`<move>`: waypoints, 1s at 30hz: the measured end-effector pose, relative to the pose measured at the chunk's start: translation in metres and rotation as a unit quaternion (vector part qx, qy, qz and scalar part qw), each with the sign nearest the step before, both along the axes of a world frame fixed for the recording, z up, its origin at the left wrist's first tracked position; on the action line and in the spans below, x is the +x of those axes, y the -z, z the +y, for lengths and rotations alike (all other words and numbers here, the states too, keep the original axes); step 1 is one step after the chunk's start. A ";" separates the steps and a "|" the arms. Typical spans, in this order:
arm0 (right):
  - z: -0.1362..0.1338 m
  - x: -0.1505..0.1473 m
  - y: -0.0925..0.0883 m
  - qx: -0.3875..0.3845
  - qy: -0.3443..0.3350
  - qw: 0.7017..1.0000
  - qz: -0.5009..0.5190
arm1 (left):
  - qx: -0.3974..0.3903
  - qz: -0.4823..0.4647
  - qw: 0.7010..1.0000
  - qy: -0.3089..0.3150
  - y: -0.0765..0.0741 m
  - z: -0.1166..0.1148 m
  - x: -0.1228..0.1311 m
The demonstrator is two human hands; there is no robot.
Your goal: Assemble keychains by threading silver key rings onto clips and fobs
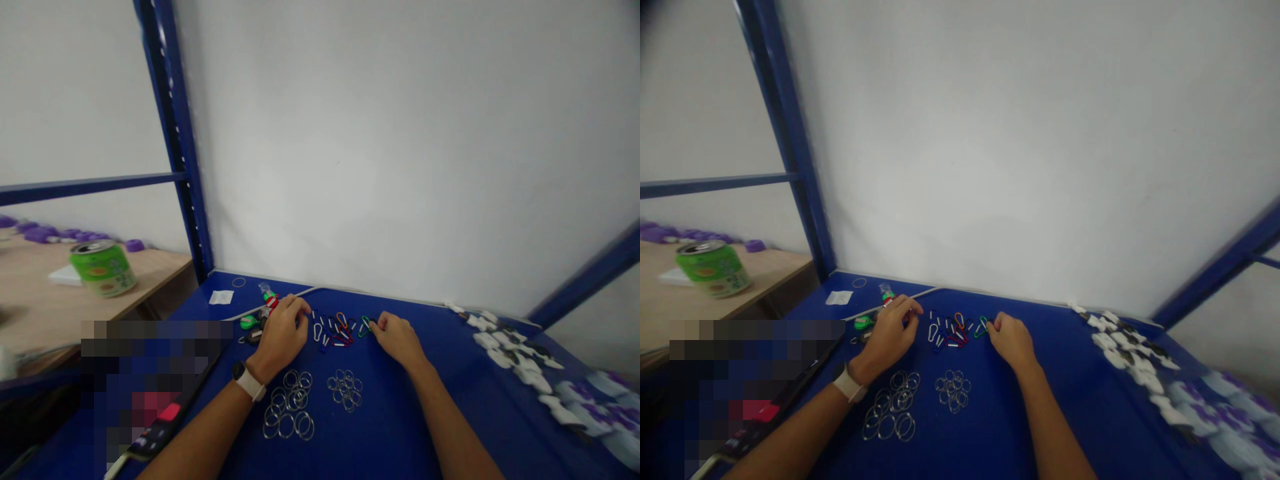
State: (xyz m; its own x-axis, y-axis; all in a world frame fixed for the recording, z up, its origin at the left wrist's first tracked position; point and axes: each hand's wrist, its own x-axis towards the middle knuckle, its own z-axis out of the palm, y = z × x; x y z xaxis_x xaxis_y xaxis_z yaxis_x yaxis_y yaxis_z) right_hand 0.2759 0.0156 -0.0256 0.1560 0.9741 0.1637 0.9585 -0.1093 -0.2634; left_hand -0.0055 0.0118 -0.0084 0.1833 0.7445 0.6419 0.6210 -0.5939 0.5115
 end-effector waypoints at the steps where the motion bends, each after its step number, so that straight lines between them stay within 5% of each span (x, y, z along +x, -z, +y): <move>1: 0.000 0.001 0.000 -0.001 0.002 1.000 0.000 | 0.000 0.000 1.000 0.001 0.000 0.000 0.000; 13: -0.002 -0.004 0.001 -0.003 -0.060 0.998 0.025 | -0.005 -0.005 1.000 0.002 0.000 -0.001 0.000; 23: 0.002 0.014 -0.002 0.030 -0.019 0.999 0.028 | -0.003 -0.009 1.000 0.005 -0.002 0.000 -0.001; 30: -0.001 -0.019 0.001 0.060 -0.028 0.997 0.028 | -0.001 -0.006 1.000 0.006 0.000 0.000 0.000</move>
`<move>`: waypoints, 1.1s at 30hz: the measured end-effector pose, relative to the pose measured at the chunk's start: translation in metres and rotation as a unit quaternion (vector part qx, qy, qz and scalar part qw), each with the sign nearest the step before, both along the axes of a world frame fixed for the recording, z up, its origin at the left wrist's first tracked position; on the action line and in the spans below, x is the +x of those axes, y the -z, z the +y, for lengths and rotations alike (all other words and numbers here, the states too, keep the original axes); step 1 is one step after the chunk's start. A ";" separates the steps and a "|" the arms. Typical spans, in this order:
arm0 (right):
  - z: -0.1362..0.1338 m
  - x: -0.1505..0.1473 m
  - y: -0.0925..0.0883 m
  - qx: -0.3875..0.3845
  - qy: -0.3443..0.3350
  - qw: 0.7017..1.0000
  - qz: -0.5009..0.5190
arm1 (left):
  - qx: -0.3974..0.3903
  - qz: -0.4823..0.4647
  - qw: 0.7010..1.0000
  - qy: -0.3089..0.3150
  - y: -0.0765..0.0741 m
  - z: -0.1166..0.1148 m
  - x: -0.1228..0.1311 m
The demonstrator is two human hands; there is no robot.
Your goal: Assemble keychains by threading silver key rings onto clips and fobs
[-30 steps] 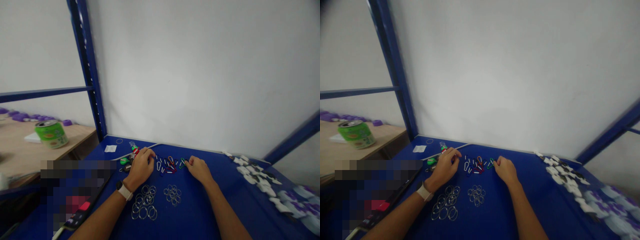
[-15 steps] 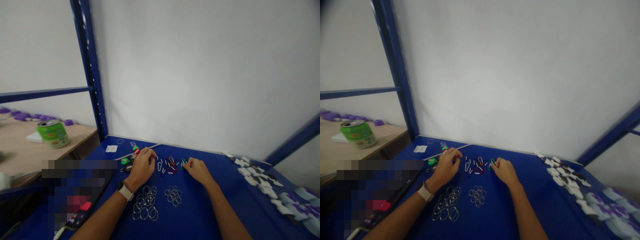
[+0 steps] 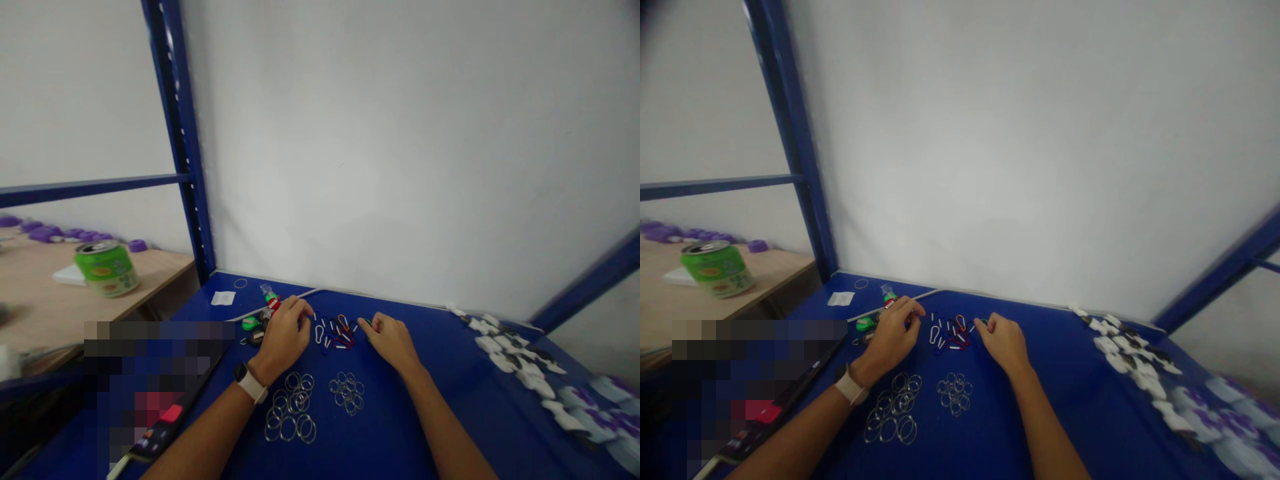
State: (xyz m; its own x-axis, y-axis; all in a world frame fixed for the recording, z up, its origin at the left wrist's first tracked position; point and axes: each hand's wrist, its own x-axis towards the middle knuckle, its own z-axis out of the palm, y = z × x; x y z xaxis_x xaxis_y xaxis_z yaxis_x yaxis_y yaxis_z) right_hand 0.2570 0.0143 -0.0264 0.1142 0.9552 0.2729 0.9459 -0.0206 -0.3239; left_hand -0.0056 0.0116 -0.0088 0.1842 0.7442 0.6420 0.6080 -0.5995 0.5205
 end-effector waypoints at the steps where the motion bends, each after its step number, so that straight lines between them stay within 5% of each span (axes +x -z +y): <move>1: 0.000 -0.006 0.001 0.001 0.000 1.000 -0.005 | 0.001 0.000 1.000 0.000 0.000 0.000 0.000; 11: -0.003 -0.009 -0.002 -0.016 0.008 0.999 -0.026 | 0.002 -0.008 1.000 0.002 0.000 -0.001 0.001; 18: -0.009 -0.019 -0.005 -0.025 -0.099 0.995 -0.014 | 0.001 -0.005 1.000 0.001 0.000 0.000 0.000; 29: -0.009 0.003 -0.012 -0.042 -0.079 0.995 -0.034 | 0.001 -0.004 1.000 0.001 -0.001 -0.001 0.000; 33: -0.011 -0.009 -0.013 -0.021 -0.159 0.987 -0.024 | -0.001 -0.004 1.000 0.001 -0.002 -0.001 0.000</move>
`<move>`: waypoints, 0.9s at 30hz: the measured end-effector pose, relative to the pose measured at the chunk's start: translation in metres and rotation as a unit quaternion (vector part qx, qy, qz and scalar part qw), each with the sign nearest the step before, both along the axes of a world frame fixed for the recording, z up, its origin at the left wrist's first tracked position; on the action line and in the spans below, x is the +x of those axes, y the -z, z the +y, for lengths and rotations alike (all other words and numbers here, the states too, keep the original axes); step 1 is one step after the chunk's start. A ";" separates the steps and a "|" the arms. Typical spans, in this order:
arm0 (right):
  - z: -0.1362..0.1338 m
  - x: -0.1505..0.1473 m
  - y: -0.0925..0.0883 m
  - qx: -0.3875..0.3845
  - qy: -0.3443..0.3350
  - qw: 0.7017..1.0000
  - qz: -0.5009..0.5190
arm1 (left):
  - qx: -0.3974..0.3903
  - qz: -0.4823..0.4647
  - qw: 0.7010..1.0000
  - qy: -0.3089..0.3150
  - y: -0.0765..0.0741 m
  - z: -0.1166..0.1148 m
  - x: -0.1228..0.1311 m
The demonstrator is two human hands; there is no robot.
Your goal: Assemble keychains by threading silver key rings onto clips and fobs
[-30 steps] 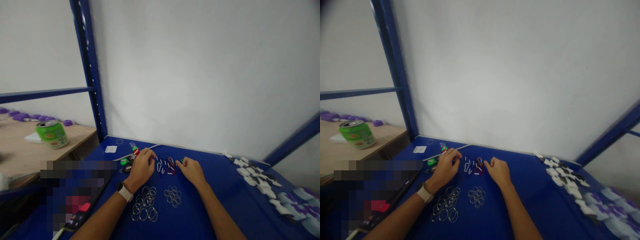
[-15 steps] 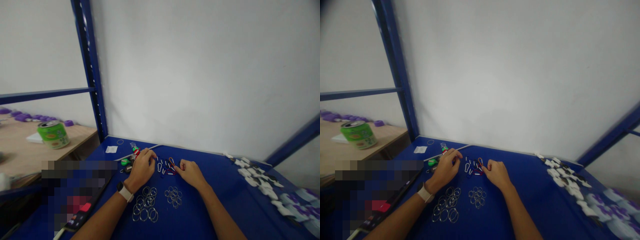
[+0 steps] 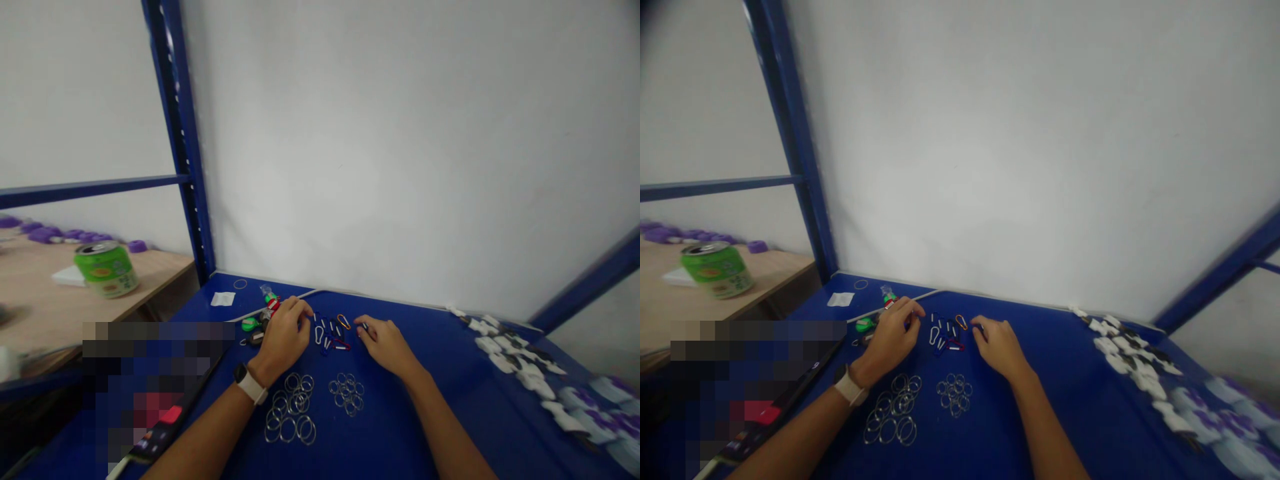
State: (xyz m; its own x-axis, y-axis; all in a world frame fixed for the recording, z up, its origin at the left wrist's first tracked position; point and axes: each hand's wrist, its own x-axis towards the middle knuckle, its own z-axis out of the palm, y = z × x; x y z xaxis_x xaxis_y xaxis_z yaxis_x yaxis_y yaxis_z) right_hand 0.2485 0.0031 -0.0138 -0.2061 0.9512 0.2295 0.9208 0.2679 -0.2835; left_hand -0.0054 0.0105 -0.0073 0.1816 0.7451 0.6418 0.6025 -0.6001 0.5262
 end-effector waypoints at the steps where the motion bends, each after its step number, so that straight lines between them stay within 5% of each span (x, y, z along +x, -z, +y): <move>1: -0.001 -0.004 0.000 -0.004 -0.022 1.000 -0.002 | 0.000 -0.001 1.000 0.000 0.000 0.000 0.000; 11: -0.003 -0.009 -0.004 -0.014 -0.010 0.997 -0.069 | 0.004 0.000 1.000 -0.001 0.001 0.001 0.000; 18: -0.010 -0.021 -0.004 -0.031 -0.077 0.996 -0.027 | 0.003 0.004 1.000 -0.003 -0.002 -0.001 0.000; 27: -0.008 -0.015 -0.006 -0.026 -0.029 0.998 -0.040 | 0.001 0.004 1.000 -0.002 -0.001 0.000 0.001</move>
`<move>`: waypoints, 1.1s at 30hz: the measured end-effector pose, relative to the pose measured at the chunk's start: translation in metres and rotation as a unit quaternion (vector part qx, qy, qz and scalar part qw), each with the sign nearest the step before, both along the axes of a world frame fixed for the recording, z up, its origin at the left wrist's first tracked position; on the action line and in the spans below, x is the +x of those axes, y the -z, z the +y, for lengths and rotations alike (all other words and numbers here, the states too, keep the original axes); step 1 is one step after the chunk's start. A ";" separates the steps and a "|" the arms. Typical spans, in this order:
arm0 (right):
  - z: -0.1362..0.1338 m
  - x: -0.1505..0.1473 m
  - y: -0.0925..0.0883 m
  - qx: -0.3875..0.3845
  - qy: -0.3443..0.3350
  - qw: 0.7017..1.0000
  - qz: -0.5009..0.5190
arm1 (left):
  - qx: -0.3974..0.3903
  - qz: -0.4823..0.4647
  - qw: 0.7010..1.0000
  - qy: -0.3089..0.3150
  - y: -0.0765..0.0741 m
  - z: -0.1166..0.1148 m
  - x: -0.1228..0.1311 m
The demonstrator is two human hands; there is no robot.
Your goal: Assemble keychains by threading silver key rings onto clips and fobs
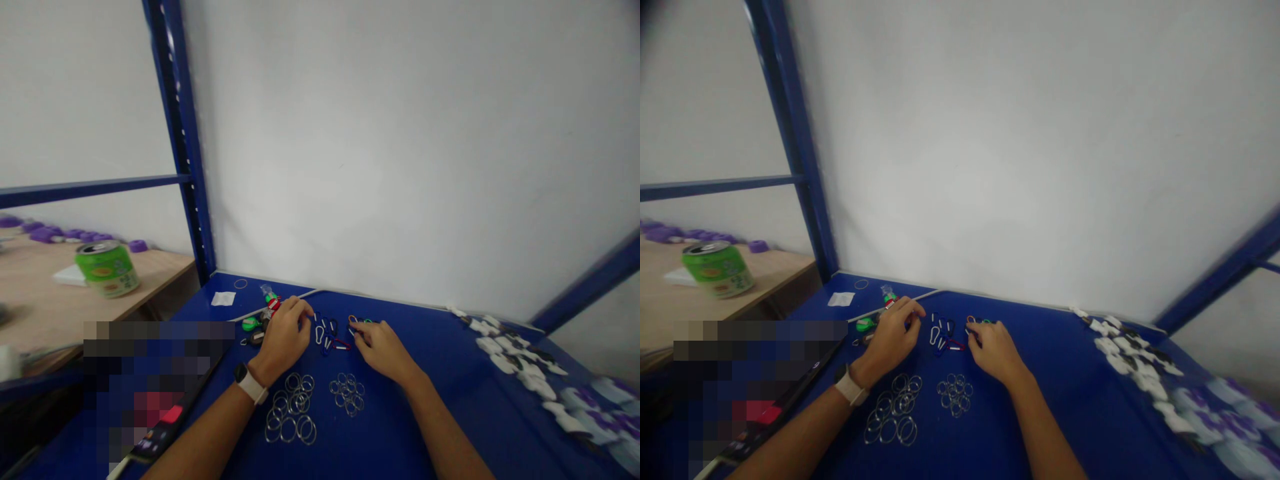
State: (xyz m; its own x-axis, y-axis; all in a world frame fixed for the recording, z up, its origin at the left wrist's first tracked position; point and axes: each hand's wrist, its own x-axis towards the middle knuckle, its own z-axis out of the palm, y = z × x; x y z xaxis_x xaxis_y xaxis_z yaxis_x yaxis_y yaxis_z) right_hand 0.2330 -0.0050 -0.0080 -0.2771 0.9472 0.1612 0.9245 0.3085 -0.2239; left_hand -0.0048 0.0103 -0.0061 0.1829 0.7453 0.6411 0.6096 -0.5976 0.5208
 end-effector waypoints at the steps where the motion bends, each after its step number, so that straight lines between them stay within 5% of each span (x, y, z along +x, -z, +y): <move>1: -0.001 -0.003 0.001 0.003 -0.011 1.000 0.006 | -0.001 0.001 1.000 -0.001 0.000 0.000 0.000; 6: -0.004 -0.018 0.006 -0.006 -0.069 0.997 0.018 | 0.001 -0.001 1.000 0.002 0.000 0.000 0.000; 14: 0.000 -0.006 0.003 0.010 0.003 1.000 0.004 | 0.007 0.000 1.000 -0.002 -0.001 -0.001 0.000; 22: -0.009 -0.016 -0.006 -0.017 -0.107 0.993 0.035 | 0.007 -0.005 1.000 -0.001 0.000 0.001 0.000; 33: -0.003 -0.002 -0.008 0.008 -0.017 0.999 -0.033 | 0.006 0.000 1.000 -0.003 0.001 0.000 -0.001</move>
